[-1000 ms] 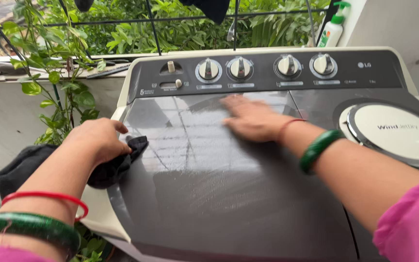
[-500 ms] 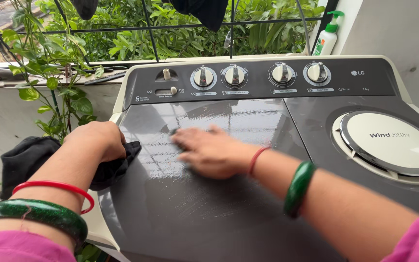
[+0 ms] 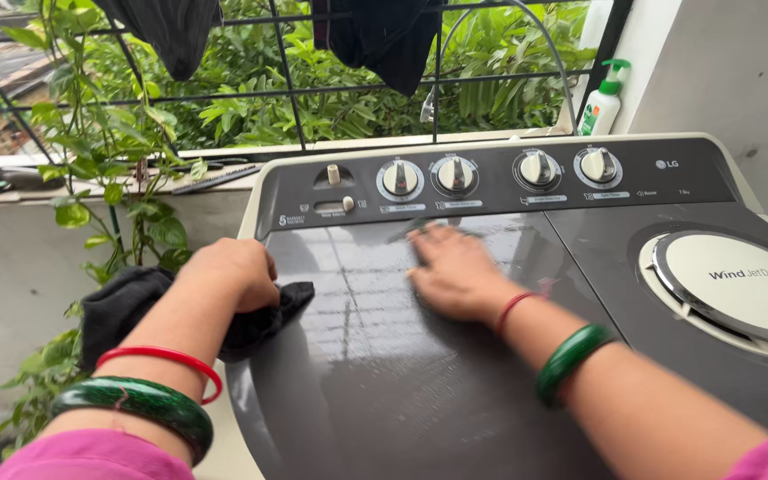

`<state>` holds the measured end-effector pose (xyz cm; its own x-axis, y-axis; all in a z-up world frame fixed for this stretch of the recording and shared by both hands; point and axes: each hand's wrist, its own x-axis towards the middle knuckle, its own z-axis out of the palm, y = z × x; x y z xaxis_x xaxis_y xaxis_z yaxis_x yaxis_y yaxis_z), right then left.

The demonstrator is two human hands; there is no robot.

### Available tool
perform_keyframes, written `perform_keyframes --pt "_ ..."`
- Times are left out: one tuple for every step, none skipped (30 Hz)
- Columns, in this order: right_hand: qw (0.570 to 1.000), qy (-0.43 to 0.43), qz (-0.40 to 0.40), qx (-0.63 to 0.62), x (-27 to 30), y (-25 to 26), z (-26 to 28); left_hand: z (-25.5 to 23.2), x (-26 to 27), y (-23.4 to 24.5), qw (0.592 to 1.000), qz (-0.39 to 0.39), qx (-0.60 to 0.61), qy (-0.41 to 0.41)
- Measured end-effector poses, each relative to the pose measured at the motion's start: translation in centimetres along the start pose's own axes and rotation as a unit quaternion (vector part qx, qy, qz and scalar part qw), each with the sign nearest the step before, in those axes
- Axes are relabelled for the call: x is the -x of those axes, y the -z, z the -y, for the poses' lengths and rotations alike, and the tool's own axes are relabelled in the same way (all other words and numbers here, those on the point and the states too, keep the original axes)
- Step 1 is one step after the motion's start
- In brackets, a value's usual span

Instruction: The person wipes the top lid and control panel of a washing machine with a sponge, rinses the sponge in a bucket, and then uses a cloth to wipe down the exterior surfaces and buttons.

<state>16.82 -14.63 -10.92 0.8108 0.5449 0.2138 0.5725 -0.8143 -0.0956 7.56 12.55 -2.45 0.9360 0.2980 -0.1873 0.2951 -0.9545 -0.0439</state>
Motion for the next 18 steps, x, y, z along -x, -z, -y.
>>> perform_keyframes --pt "1.000 0.007 0.021 -0.012 -0.2 -0.3 1.9 0.1 -0.6 0.0 1.000 0.005 -0.008 -0.002" --pt "0.999 0.015 0.043 -0.024 -0.5 -0.6 3.9 0.1 -1.2 0.0 1.000 0.010 -0.016 -0.004" --pt "0.997 0.065 0.021 -0.045 -0.8 -1.1 6.2 0.1 -1.9 -0.3 1.000 0.017 -0.024 -0.008" --pt "0.991 0.116 -0.001 -0.065 -1.2 -1.4 7.9 0.4 -2.7 -0.3 0.998 0.015 -0.044 -0.030" --pt "0.991 0.119 -0.001 -0.069 -1.5 -1.6 9.1 0.5 -3.5 -0.6 0.996 0.017 -0.063 -0.056" --pt "0.990 0.121 -0.001 -0.074 -2.1 -1.7 9.8 0.4 -4.3 -1.0 0.993 0.018 -0.082 -0.083" --pt "0.989 0.122 0.000 -0.081 -2.4 -1.8 10.1 0.4 -4.9 -1.3 0.992 0.018 -0.087 -0.090" --pt "0.992 0.088 0.011 -0.084 -2.7 -1.6 9.4 0.4 -5.6 -1.4 0.991 0.018 -0.092 -0.098" --pt "0.994 0.057 0.024 -0.085 -3.4 -1.1 8.1 0.2 -6.2 -1.4 0.990 0.017 -0.093 -0.104" --pt "0.995 0.026 0.036 -0.085 -3.9 -0.7 6.5 -0.1 -6.8 -1.6 0.990 0.010 -0.084 -0.116" --pt "0.998 0.007 0.023 -0.058 -3.7 -0.2 4.6 -0.1 -7.2 -1.6 0.989 0.002 -0.076 -0.124" --pt "0.999 -0.011 0.010 -0.032 -3.1 0.3 2.4 -0.1 -7.5 -1.6 0.989 -0.006 -0.068 -0.132" --pt "0.997 -0.076 0.011 -0.014 -2.6 0.6 0.5 0.0 -7.7 -1.7 0.989 -0.007 -0.063 -0.134" --pt "0.990 -0.141 0.013 0.005 -2.0 1.0 -1.3 -0.1 -7.8 -1.8 0.989 -0.007 -0.057 -0.136" --pt "0.978 -0.208 0.015 0.021 -1.7 1.4 -2.8 -0.2 -7.8 -1.7 0.989 -0.010 -0.050 -0.137" --pt "0.960 -0.275 0.017 0.038 -1.9 1.4 -3.5 -0.1 -7.8 -1.6 0.990 -0.011 -0.045 -0.133" --pt "0.954 -0.297 0.023 0.021 -2.5 1.1 -3.8 -0.2 -7.7 -1.5 0.991 -0.013 -0.039 -0.131" --pt "0.947 -0.319 0.029 0.004 -3.0 0.9 -3.8 -0.1 -7.7 -1.4 0.991 -0.015 -0.033 -0.129"
